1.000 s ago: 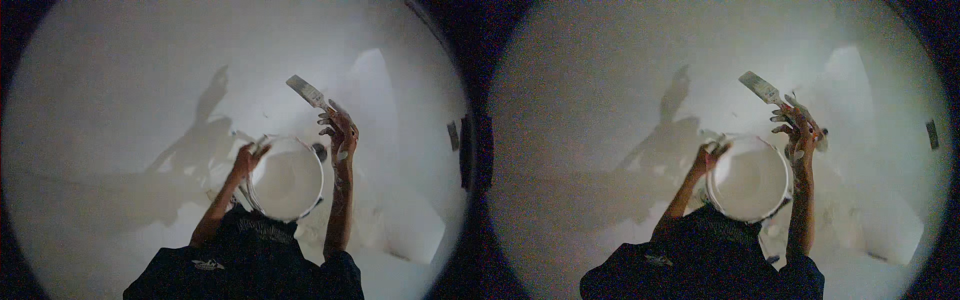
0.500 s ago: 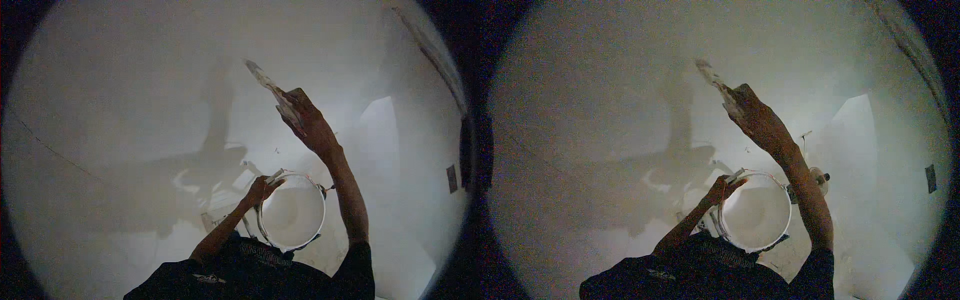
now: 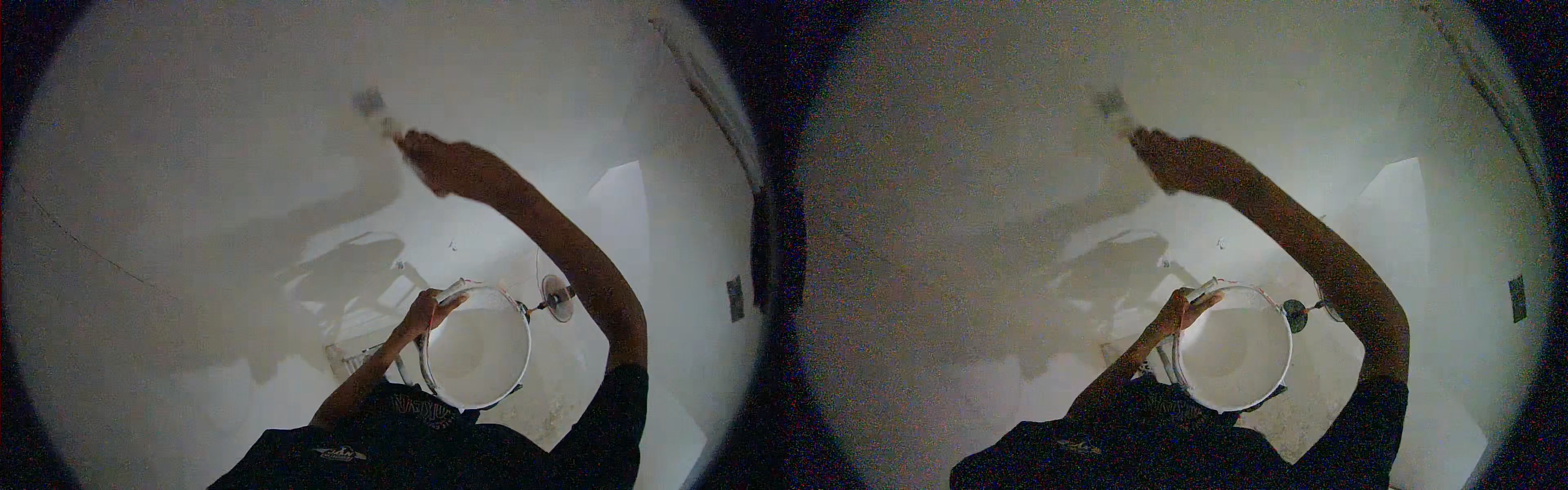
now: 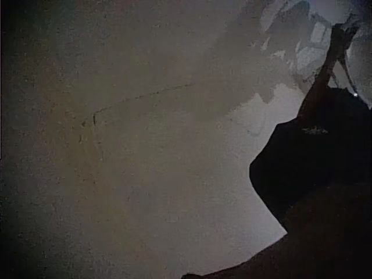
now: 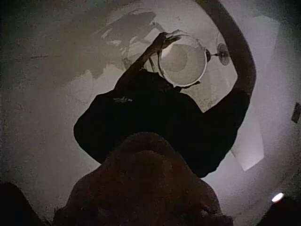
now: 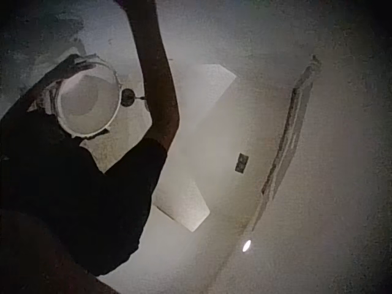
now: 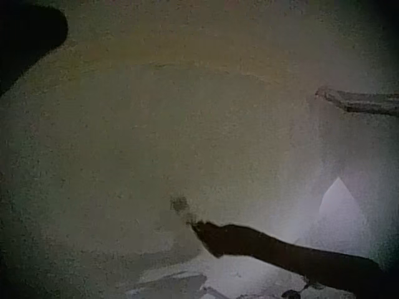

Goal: Painting the ceiling and walls of a room using a brush and a bucket of white paint.

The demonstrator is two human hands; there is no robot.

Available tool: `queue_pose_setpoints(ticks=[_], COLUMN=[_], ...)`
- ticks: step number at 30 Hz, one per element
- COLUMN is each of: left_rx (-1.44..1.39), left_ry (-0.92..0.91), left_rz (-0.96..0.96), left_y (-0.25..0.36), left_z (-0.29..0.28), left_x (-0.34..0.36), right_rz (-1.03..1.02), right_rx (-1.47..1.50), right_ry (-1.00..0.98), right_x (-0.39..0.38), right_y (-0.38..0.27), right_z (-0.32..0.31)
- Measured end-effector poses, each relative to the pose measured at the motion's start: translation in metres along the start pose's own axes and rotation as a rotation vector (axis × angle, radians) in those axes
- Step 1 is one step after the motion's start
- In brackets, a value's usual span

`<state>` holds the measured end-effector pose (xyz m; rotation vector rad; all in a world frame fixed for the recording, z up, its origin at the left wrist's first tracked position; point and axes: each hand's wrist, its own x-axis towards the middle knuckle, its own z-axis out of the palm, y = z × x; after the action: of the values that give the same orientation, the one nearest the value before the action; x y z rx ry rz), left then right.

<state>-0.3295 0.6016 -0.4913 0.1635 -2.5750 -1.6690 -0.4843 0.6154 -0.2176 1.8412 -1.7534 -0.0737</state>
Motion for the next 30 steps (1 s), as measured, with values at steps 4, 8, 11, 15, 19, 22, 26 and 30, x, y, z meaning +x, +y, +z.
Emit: queue_pose_setpoints(ticks=[4,8,11,15,19,22,26,30], left_rx=[-0.019,-0.021,-0.067,-0.063,-0.034,-0.02,-0.164,-0.099], left_ry=[0.014,-0.008,-0.01,0.039,-0.018,0.011,0.06,0.006], left_rz=[0.036,0.121,0.072,0.091,0.048,0.084,0.169,0.059], left_y=[-0.01,-0.024,-0.016,-0.012,-0.011,-0.017,-0.001,-0.02], left_z=[-0.006,0.008,0.004,-0.005,-0.001,-0.003,-0.003,0.006], left_x=[-0.003,0.001,-0.002,-0.005,-0.001,-0.003,-0.003,0.0], right_rz=[0.122,-0.079,-0.074,0.451,0.15,0.213,0.05,-0.186], right_rx=[0.285,0.059,-0.057,0.454,0.086,0.483,0.281,0.03], right_ry=[-0.404,-0.027,0.189,0.058,-0.056,-0.428,-0.243,-0.105], right_x=[0.014,0.042,0.068,0.075,0.027,0.025,0.034,0.085], right_y=[-0.019,0.043,0.046,0.014,0.011,-0.013,0.028,0.087], right_z=[-0.031,-0.041,-0.092,-0.123,-0.027,-0.049,-0.05,-0.103])
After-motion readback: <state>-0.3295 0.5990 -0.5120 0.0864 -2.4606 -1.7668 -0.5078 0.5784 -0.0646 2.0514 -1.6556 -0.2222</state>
